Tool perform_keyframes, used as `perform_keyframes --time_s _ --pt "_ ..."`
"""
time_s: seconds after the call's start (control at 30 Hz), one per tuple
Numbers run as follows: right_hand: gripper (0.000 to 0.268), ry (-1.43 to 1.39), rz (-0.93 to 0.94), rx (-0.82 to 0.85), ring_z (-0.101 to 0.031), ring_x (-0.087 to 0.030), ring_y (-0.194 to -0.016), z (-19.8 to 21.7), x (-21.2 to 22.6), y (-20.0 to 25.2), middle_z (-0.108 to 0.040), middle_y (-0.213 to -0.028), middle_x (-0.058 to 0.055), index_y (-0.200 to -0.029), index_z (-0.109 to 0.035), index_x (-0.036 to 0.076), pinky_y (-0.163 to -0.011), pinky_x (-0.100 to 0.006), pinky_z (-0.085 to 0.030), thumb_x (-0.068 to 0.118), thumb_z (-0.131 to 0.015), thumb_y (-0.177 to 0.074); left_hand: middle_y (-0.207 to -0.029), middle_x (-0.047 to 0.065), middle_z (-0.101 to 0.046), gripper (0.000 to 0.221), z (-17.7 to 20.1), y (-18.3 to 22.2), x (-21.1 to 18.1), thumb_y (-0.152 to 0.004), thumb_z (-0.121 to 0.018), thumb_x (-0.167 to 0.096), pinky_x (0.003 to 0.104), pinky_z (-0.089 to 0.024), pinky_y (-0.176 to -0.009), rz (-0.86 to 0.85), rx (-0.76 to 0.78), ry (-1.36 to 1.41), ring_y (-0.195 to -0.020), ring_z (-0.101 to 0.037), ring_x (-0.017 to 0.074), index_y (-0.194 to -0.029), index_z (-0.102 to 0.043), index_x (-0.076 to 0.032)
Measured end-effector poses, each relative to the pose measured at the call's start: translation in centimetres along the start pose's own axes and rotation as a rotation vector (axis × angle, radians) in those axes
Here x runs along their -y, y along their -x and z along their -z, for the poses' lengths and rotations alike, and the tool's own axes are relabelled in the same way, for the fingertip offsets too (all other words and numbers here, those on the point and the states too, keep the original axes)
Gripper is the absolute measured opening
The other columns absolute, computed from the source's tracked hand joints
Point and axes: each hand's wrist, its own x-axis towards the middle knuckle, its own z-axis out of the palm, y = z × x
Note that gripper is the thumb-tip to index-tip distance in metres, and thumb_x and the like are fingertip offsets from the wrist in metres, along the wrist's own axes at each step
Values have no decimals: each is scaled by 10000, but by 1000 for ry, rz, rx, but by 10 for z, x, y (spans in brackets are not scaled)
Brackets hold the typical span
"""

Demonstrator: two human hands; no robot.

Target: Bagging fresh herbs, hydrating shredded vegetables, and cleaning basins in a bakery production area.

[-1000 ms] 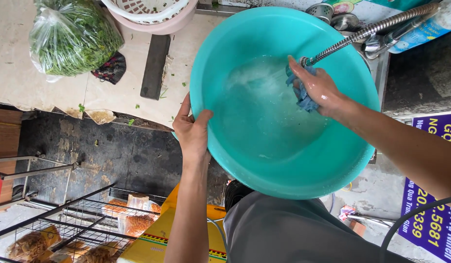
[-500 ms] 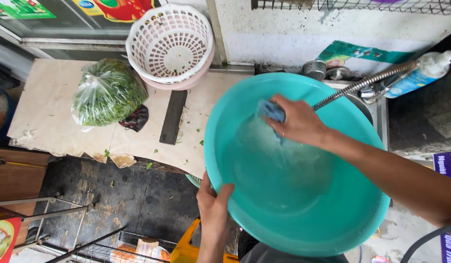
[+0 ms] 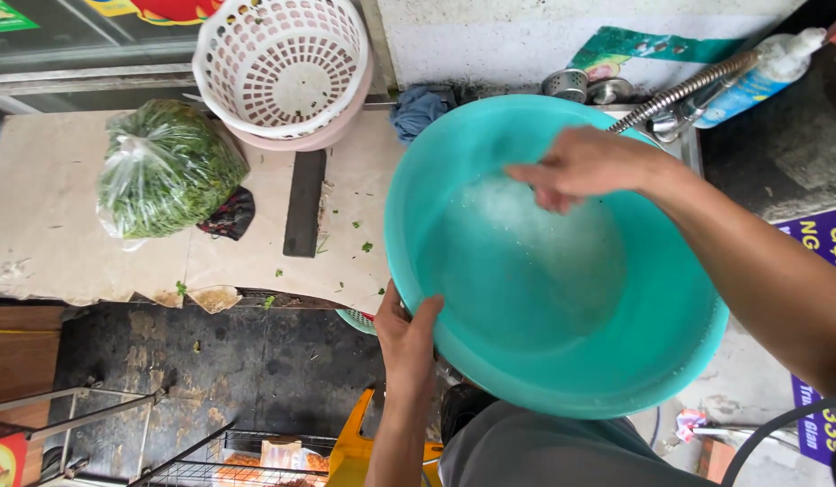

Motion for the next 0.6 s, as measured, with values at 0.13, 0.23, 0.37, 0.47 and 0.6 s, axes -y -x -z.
perform_keyframes --time_s 0.13,0.23,0.37,0.47,0.6 --pt "713 27 -296 236 -770 -242 -727 -28 -92 18 -813 -818 -170 -1114 -695 13 -762 -376 -625 689 -552 -937 -1118 141 -723 480 -1 -13 -10 -824 -644 24 325 -575 -835 38 -11 25 -959 -704 198 -1301 -609 58" --pt "733 -363 -151 22 -700 -176 -986 -37 -105 9 -713 -1121 -87 -1451 -411 114 -867 -345 -576 558 -648 -917 -1105 144 -724 469 1 -25 -11 -825 -651 21 328 -582 -811 60 -36 42 -935 -704 202 -1293 -626 49" --pt "477 -529 112 54 -700 -185 -1083 -26 -101 4 -737 -1187 -74 -1367 -679 82 -959 -346 -571 268 -705 -928 -1101 157 -748 418 -4 -36 -10 -835 -677 -1 329 -624 -806 65 -101 126 -922 -740 209 -1248 -659 58" --pt "452 -460 115 332 -748 -230 -1025 -9 -110 11 -788 -1143 -108 -1328 -705 91 -918 -392 -605 183 -723 -886 -1048 161 -757 373 -13 -44 -10 -843 -700 -15 332 -619 -762 9 -141 104 -864 -737 211 -1211 -685 50" --pt "439 -587 339 395 -758 -213 -1060 -16 -109 -2 -776 -1193 -92 -1277 -719 82 -941 -393 -635 178 -743 -849 -999 148 -768 309 -31 -45 -17 -868 -721 -41 328 -626 -741 -6 -188 84 -810 -739 196 -1160 -699 57"
